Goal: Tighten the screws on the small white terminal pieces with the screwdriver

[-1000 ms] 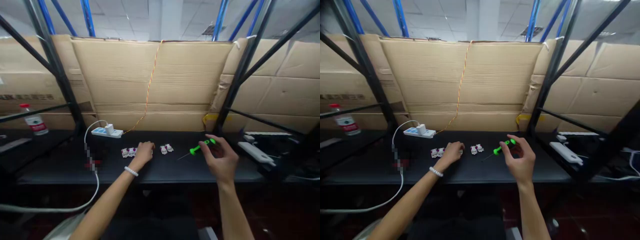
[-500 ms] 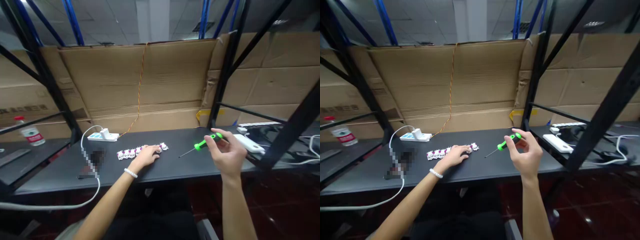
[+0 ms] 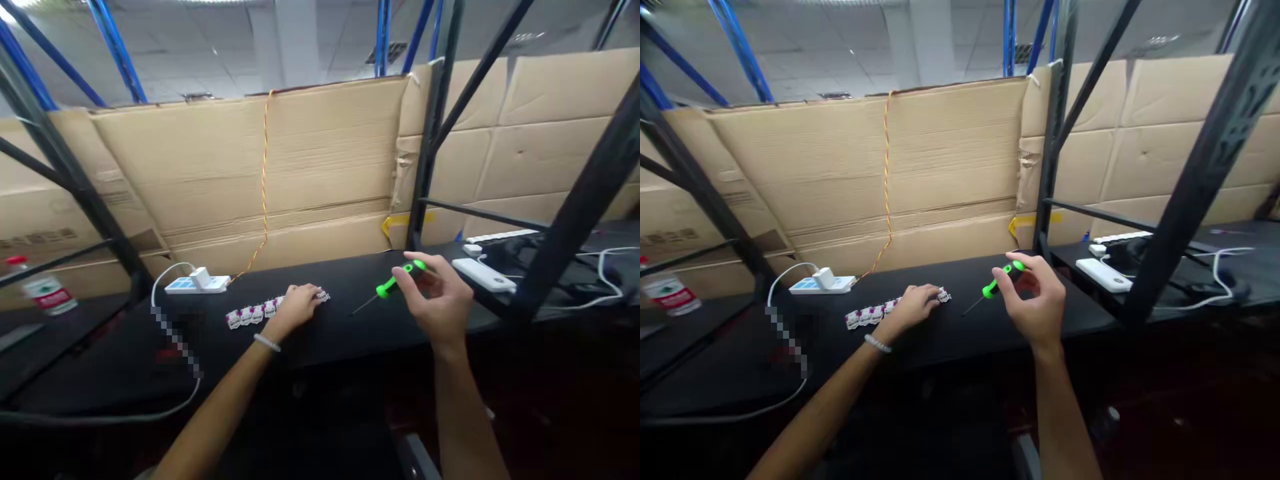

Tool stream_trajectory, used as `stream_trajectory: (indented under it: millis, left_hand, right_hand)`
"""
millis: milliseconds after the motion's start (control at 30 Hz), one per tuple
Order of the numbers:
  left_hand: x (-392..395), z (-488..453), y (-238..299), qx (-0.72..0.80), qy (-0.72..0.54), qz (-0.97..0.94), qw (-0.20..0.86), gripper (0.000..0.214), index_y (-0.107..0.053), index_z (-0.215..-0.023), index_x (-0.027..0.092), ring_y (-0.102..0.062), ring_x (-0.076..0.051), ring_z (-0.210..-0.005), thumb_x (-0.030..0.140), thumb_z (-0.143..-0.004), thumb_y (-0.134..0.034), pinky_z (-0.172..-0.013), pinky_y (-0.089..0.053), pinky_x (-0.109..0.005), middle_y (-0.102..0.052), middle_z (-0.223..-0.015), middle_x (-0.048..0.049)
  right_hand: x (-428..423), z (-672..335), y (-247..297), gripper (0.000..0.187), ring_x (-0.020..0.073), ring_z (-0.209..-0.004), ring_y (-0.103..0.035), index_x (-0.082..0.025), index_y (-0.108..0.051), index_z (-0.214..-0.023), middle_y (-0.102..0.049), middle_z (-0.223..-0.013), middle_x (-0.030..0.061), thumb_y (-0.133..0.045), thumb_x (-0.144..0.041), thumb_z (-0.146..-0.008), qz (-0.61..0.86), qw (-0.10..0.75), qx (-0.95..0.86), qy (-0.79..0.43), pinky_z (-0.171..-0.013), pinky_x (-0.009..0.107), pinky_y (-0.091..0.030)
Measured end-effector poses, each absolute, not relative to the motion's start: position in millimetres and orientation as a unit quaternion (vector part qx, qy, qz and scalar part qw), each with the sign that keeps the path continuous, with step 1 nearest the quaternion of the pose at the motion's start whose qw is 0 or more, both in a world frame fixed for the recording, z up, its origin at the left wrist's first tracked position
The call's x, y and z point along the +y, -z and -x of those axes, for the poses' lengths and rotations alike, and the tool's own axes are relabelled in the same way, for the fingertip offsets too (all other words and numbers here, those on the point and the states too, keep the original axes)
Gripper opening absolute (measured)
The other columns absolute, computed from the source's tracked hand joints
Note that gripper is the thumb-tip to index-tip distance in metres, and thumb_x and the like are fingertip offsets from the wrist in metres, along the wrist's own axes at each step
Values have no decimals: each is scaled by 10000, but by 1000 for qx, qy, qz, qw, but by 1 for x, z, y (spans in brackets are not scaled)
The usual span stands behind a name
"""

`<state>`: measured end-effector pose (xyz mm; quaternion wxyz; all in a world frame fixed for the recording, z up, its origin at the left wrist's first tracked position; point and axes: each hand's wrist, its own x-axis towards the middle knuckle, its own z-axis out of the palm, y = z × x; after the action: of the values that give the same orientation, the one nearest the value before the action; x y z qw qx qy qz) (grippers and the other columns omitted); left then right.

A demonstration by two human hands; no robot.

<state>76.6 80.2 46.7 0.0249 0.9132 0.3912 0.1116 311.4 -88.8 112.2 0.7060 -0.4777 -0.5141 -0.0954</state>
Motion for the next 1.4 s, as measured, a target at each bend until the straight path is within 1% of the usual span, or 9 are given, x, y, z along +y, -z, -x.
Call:
stream_trajectory:
  millis: [167, 233, 400, 467, 633, 900, 1067, 1267, 1400]
  left_hand:
    - [76, -106, -39, 364, -89, -927, 31, 226, -760, -1155, 199, -666, -289, -1285, 167, -985, -614, -1102, -458, -417, -750, -1319, -121]
    - [67, -106, -37, 356, -91, -929, 30, 234, -751, -1180, 194, -655, -298, -1308, 173, -986, -622, -1108, -463, -429, -732, -1354, -131]
    - [37, -95, -32, 347, -109, -931, 37, 341, -678, -1336, 176, -617, -319, -1370, 183, -999, -625, -1131, -459, -481, -644, -1496, -156]
    - [26, -89, -30, 339, -123, -931, 50, 348, -671, -1344, 179, -600, -315, -1397, 172, -999, -624, -1156, -444, -493, -629, -1517, -156]
    - [5, -75, -23, 330, -148, -930, 65, 350, -658, -1358, 196, -567, -282, -1445, 159, -1013, -609, -1190, -437, -471, -596, -1562, -137]
    - [-16, -56, -17, 316, -184, -928, 72, 340, -671, -1332, 211, -586, -282, -1421, 129, -1008, -608, -1179, -469, -469, -619, -1541, -105]
    - [-23, -40, -11, 317, -206, -922, 82, 316, -690, -1296, 213, -607, -284, -1397, 118, -1011, -595, -1146, -496, -472, -639, -1517, -103]
    - [-27, -24, -9, 338, -235, -907, 92, 268, -725, -1233, 216, -627, -286, -1364, 131, -1001, -621, -1145, -505, -486, -679, -1461, -96]
    - [-27, -16, -9, 351, -250, -896, 107, 249, -747, -1185, 224, -651, -290, -1314, 121, -985, -640, -1108, -522, -487, -721, -1386, -92]
  right_hand:
    - [-90, -312, -111, 280, 159, -669, -669, -220, -751, -1116, -660, -861, 12, -796, -392, -899, 477, 698, -526, 94, -571, 282, -582]
    - [-91, -312, -111, 277, 160, -681, -672, -220, -752, -1112, -660, -869, 13, -800, -388, -897, 476, 695, -530, 96, -575, 279, -581]
    - [-89, -311, -110, 270, 160, -681, -674, -218, -752, -1118, -666, -874, 13, -802, -369, -900, 468, 698, -535, 91, -573, 278, -579]
    - [-88, -311, -110, 270, 166, -690, -679, -219, -753, -1122, -675, -885, 18, -800, -368, -902, 466, 699, -535, 89, -579, 285, -584]
    - [-88, -310, -110, 259, 177, -713, -693, -230, -757, -1103, -708, -918, 29, -812, -367, -890, 467, 694, -539, 95, -595, 290, -594]
    - [-88, -309, -108, 259, 179, -724, -699, -231, -760, -1110, -711, -920, 32, -818, -352, -889, 466, 684, -552, 102, -578, 284, -581]
    - [-87, -308, -107, 273, 182, -725, -706, -233, -760, -1118, -713, -924, 32, -828, -346, -879, 467, 681, -556, 98, -587, 291, -589]
    - [-85, -307, -105, 282, 176, -717, -698, -240, -767, -1130, -708, -918, 27, -833, -342, -875, 467, 671, -566, 105, -585, 294, -586]
    - [-83, -306, -104, 277, 175, -700, -686, -239, -768, -1125, -711, -906, 29, -830, -347, -878, 469, 665, -570, 111, -570, 293, -575]
